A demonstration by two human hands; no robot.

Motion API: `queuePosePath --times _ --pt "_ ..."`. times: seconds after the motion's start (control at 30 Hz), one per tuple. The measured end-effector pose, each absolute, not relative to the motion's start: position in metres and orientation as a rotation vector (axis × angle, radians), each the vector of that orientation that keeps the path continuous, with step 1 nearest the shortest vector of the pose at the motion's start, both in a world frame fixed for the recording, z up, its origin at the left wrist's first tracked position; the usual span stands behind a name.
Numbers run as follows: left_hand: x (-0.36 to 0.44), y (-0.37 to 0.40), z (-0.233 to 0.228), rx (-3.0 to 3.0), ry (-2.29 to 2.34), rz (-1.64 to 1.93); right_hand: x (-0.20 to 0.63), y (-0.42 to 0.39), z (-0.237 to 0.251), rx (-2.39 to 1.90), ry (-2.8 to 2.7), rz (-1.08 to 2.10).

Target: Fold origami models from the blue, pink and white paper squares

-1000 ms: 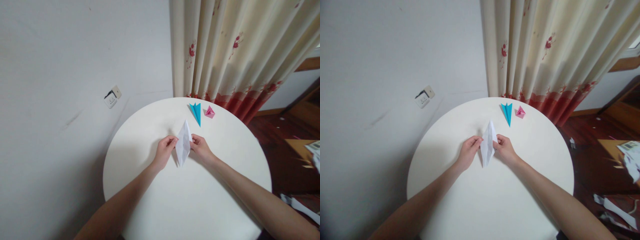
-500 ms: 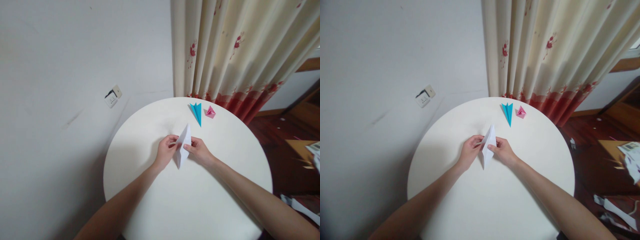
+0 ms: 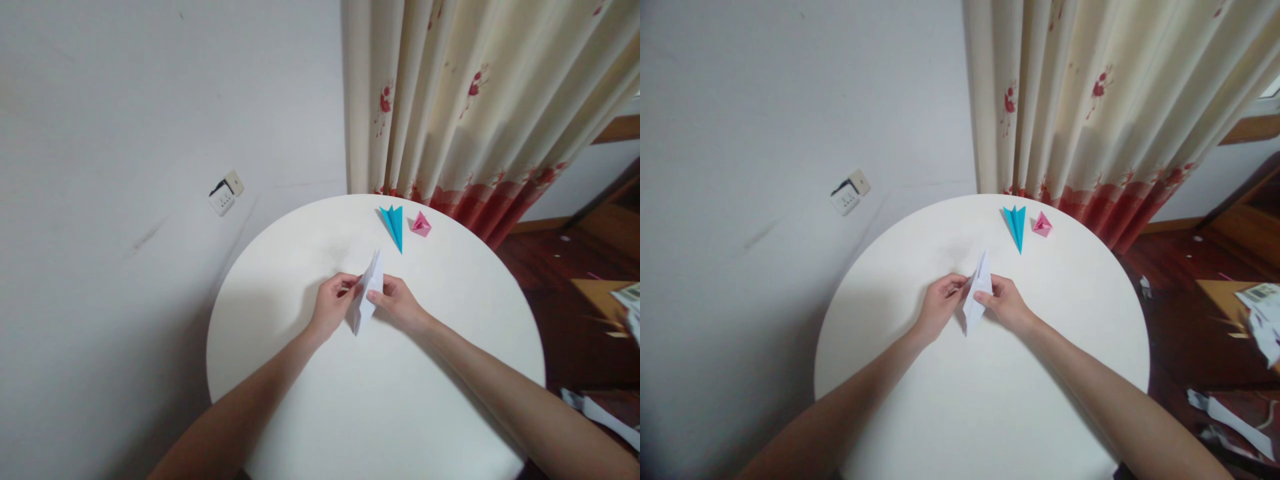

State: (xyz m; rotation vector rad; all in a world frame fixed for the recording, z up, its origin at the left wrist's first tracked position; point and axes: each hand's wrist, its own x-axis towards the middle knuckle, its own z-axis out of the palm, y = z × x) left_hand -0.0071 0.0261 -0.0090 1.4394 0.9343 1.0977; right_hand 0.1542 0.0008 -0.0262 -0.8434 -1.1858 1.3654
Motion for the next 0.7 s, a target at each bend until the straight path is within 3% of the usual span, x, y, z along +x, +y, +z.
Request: queuePosePath --times 0.17,0.57,0.7 --pt "-0.011 0.026 -0.009 1.524 0.916 1.204 0.155 0.0 -0.027 -0.839 -1.175 1.365" --pt "-0.008 0.027 -0.016 1.396 0.831 1.09 0.153 0.003 -0.027 -0.875 -1.063 1.256" --pt "-0.01 0.027 -0.019 1.407 0.887 1.038 0.152 0.001 -0.023 -0.854 -1.014 1.349"
